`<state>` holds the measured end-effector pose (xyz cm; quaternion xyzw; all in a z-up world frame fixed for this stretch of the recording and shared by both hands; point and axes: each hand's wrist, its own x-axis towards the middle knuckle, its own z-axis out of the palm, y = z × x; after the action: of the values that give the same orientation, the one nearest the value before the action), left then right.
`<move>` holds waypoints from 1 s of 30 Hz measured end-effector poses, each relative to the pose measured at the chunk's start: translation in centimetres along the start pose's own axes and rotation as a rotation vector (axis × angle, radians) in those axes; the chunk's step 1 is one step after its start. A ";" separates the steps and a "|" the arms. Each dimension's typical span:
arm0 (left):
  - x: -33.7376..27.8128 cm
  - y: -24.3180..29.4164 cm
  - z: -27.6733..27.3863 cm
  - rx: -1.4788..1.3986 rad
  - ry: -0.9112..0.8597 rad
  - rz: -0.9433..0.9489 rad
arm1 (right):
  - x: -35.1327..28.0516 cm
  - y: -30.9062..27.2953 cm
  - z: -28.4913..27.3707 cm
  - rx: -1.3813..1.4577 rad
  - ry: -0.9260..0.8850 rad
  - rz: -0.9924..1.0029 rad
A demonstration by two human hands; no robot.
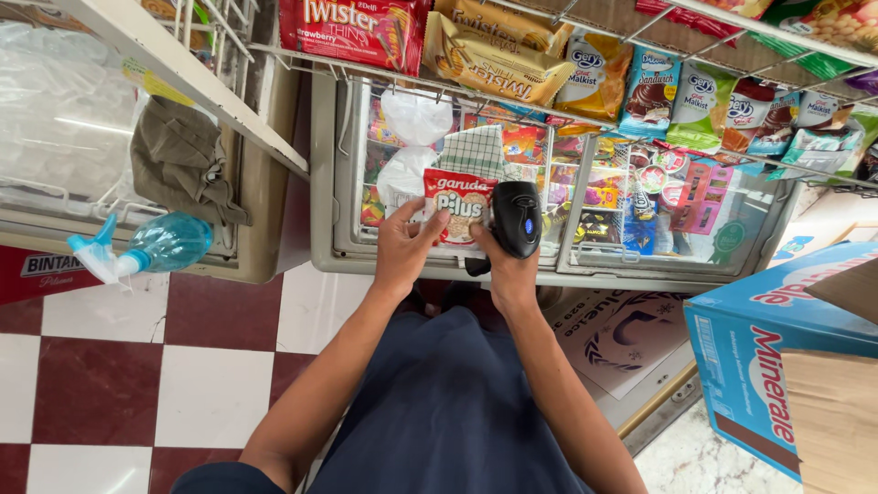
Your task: The person scans snack bags with a handheld scanner and places them into a cardboard box.
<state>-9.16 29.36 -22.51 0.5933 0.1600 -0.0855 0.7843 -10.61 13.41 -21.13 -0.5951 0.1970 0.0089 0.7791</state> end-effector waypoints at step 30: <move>-0.3 -4.3 8.2 -0.385 -0.098 -0.196 | 1.2 -4.0 -7.3 -0.116 0.029 -0.085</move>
<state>-9.58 20.25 -24.24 0.4092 0.1920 -0.1579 0.8779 -10.65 5.18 -19.34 -0.6470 0.1819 -0.0212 0.7402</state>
